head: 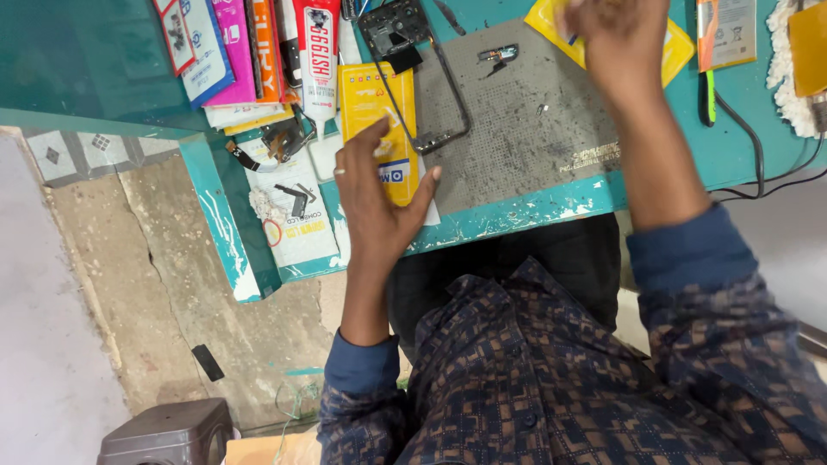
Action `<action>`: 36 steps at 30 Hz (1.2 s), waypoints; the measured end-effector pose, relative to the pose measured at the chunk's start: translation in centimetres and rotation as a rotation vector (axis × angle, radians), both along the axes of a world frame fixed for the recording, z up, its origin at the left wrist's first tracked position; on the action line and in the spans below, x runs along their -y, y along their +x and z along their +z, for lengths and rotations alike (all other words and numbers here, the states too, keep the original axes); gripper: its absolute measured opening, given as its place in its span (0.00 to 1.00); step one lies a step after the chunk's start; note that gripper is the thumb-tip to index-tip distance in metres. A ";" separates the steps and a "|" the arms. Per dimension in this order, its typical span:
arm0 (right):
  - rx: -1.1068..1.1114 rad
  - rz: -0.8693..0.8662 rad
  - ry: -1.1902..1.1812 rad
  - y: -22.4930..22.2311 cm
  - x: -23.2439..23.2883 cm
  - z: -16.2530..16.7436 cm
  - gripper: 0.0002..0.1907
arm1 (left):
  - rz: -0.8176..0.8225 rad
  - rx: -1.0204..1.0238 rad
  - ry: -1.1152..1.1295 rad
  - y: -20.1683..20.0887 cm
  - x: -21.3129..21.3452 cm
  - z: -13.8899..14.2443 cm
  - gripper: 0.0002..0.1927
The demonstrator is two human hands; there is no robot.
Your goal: The person picks up a smartphone from a cluttered repair bench, removes its back cover, and takes out the battery. They then unscrew and detach internal components, handling the frame, screen assembly, and small parts while moving packaging boxes aside on the bench.
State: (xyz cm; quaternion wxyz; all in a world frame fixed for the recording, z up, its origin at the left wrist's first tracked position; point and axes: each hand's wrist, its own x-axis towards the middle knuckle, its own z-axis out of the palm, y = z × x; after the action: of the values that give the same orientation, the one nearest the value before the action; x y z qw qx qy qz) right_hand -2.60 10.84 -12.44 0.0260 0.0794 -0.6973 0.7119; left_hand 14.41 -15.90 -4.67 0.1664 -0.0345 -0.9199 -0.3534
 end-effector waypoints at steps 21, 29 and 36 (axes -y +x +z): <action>-0.486 0.114 0.687 3.4 1.1 -1.3 0.13 | -0.166 0.002 -0.184 0.4 -6.1 -4.1 0.18; -0.235 -0.034 0.531 4.8 -1.4 1.6 0.12 | -0.224 -0.012 -0.069 1.9 -6.5 -3.9 0.18; -0.516 -0.048 1.160 6.3 -6.9 1.7 0.37 | -0.224 0.037 0.292 2.9 -7.3 -4.9 0.17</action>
State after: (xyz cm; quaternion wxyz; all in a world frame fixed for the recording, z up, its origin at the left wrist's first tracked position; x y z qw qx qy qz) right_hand 3.74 17.72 -10.77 0.1622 0.2340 -0.9424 0.1757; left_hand 17.30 -8.57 -9.62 0.1124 -0.1056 -0.8521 -0.5002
